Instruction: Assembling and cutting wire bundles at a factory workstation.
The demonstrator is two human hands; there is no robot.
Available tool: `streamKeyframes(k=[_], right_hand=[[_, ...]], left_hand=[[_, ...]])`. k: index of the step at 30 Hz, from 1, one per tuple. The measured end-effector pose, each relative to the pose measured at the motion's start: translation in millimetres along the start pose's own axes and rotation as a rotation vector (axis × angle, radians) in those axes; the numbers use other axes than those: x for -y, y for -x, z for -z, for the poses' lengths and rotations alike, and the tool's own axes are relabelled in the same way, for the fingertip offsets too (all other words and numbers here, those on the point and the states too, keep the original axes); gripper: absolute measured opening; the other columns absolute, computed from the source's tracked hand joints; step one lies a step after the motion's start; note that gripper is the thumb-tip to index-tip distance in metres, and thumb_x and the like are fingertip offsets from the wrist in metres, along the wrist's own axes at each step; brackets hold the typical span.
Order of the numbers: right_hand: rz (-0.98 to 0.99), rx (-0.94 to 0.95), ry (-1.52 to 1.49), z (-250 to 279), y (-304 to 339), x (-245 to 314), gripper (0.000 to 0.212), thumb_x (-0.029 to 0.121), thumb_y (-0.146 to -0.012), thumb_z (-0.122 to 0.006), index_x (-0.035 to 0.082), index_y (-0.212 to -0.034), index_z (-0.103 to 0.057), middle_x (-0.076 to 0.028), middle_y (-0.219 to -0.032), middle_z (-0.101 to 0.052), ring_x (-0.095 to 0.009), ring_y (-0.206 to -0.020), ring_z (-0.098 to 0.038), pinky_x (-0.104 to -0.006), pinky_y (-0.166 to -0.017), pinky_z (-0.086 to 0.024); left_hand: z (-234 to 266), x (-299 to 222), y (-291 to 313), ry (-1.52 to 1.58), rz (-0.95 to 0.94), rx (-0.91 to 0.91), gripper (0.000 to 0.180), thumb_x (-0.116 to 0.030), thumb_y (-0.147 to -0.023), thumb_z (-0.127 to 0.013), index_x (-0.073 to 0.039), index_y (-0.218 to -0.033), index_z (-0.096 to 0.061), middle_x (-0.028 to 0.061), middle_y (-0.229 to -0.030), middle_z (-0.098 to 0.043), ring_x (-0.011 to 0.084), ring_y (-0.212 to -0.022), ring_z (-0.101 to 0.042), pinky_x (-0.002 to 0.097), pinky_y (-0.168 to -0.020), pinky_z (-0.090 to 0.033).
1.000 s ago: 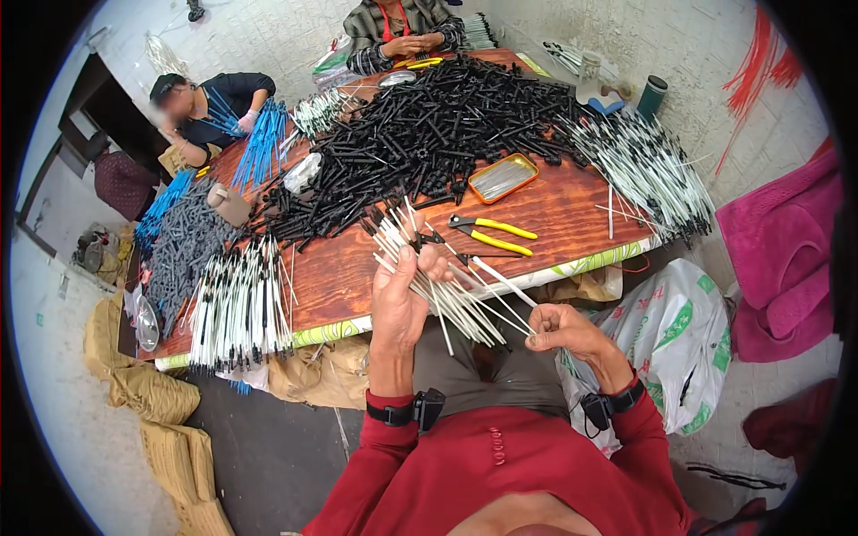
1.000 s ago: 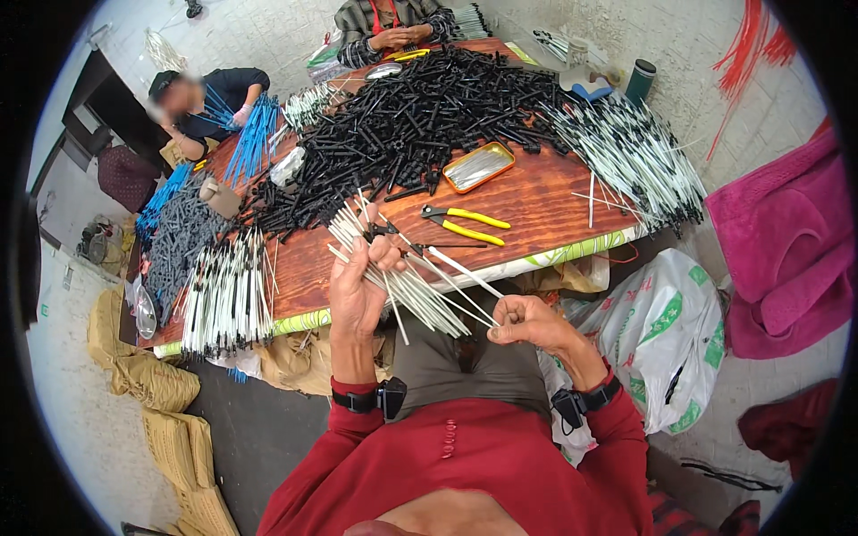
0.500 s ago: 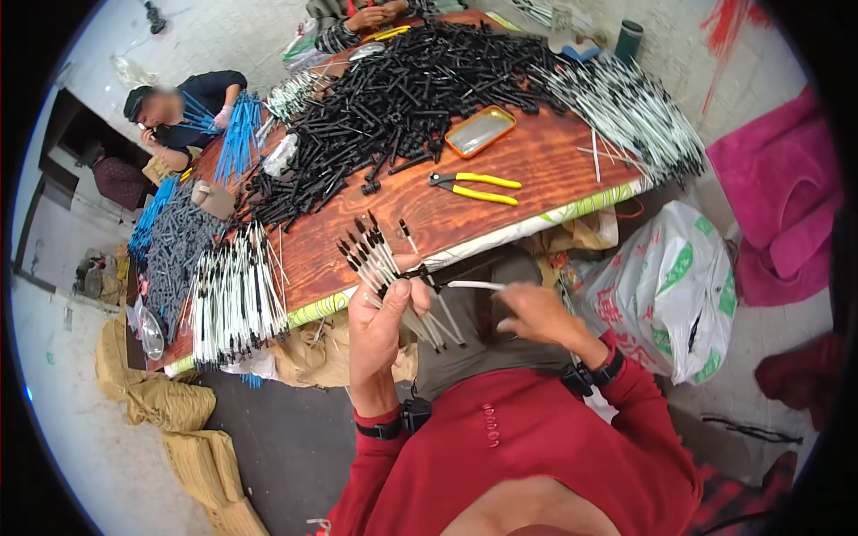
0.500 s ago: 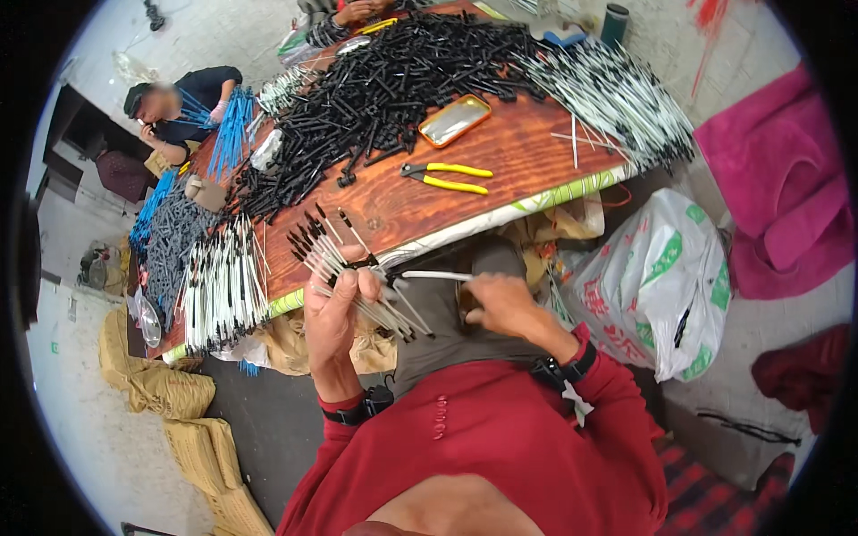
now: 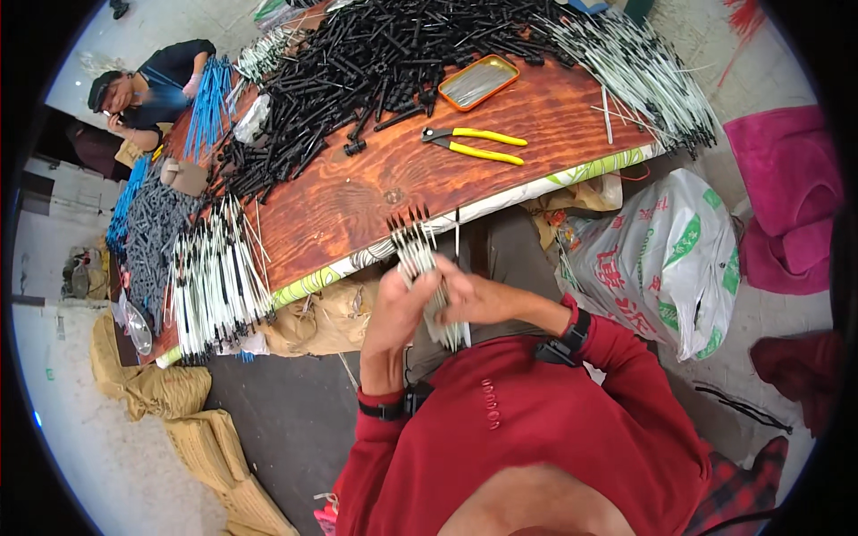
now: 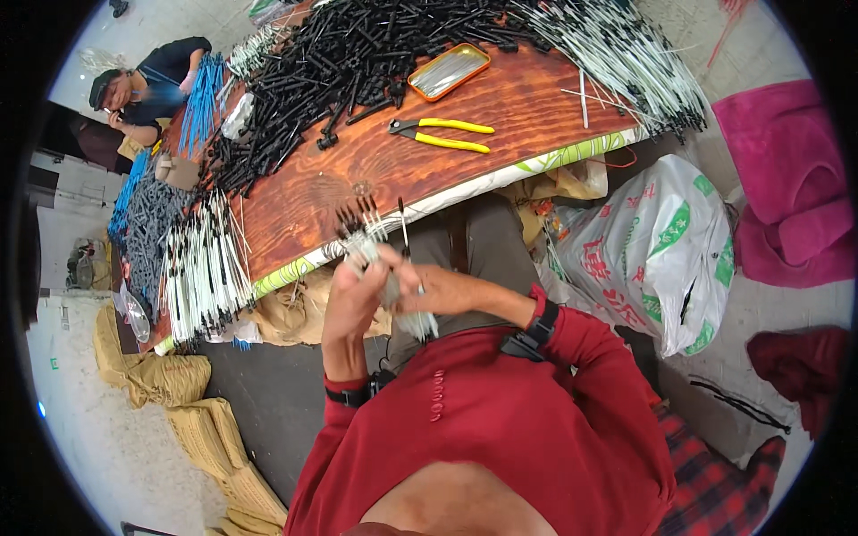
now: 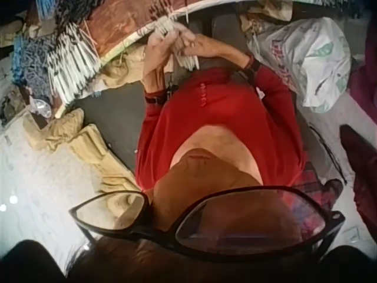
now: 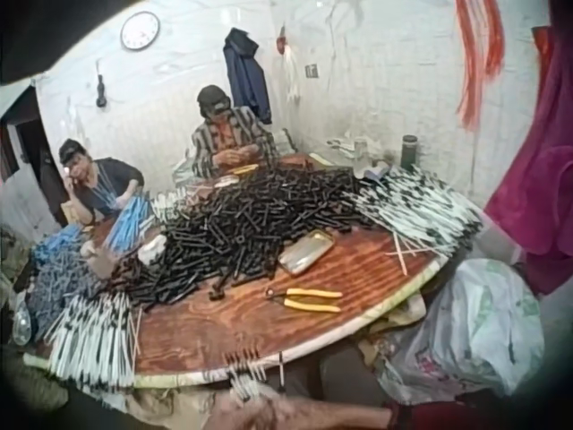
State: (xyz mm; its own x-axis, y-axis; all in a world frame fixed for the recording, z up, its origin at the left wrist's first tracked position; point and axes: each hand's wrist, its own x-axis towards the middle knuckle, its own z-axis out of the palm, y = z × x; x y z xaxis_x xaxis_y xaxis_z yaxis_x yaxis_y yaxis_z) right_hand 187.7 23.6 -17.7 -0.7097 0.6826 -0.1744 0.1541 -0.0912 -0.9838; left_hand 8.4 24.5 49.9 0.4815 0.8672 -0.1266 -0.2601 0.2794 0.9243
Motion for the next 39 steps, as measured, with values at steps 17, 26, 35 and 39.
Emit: streamKeyframes(k=[17, 26, 35, 39], right_hand=[[0.312, -0.619, 0.016, 103.0, -54.0, 120.4, 0.025, 0.004, -0.089, -0.066, 0.000, -0.114, -0.066, -0.002, -0.069, -0.065, -0.006, -0.067, -0.064, -0.0230, -0.060, -0.051], [0.316, -0.391, 0.177, 105.9, -86.7, 112.6, 0.026, 0.018, -0.088, -0.066, 0.008, -0.111, -0.070, -0.003, -0.067, -0.067, -0.007, -0.043, -0.057, -0.0242, -0.047, -0.047], [0.238, -0.335, -0.031, 121.4, -84.1, 120.9, 0.024, 0.016, -0.087, -0.066, 0.006, -0.108, -0.071, -0.002, -0.072, -0.069, -0.006, -0.058, -0.062, -0.0243, -0.052, -0.049], [0.262, -0.605, 0.016, 179.1, -98.8, 115.9, 0.019, 0.017, -0.085, -0.068, 0.006, -0.099, -0.073, -0.007, -0.082, -0.072, -0.015, -0.067, -0.068, -0.0307, -0.057, -0.053]], left_hand=[[30.0, -9.5, -88.8, 0.033, -0.136, -0.157, 0.034, -0.020, -0.100, -0.059, 0.002, -0.126, -0.057, 0.0110, -0.105, -0.070, 0.0159, -0.091, -0.067, 0.0323, -0.084, -0.053], [41.7, 2.3, -93.4, 0.085, -0.097, -0.086, 0.032, -0.023, -0.102, -0.057, 0.001, -0.123, -0.059, 0.0067, -0.106, -0.069, 0.0135, -0.094, -0.065, 0.0296, -0.087, -0.050], [27.4, -7.8, -90.6, 0.091, -0.084, -0.187, 0.032, -0.023, -0.102, -0.056, 0.001, -0.122, -0.059, 0.0123, -0.102, -0.071, 0.0165, -0.086, -0.068, 0.0302, -0.081, -0.055], [27.6, -9.0, -93.9, 0.106, -0.063, -0.223, 0.033, -0.023, -0.102, -0.057, 0.002, -0.123, -0.059, 0.0148, -0.100, -0.072, 0.0172, -0.083, -0.069, 0.0304, -0.079, -0.056]])
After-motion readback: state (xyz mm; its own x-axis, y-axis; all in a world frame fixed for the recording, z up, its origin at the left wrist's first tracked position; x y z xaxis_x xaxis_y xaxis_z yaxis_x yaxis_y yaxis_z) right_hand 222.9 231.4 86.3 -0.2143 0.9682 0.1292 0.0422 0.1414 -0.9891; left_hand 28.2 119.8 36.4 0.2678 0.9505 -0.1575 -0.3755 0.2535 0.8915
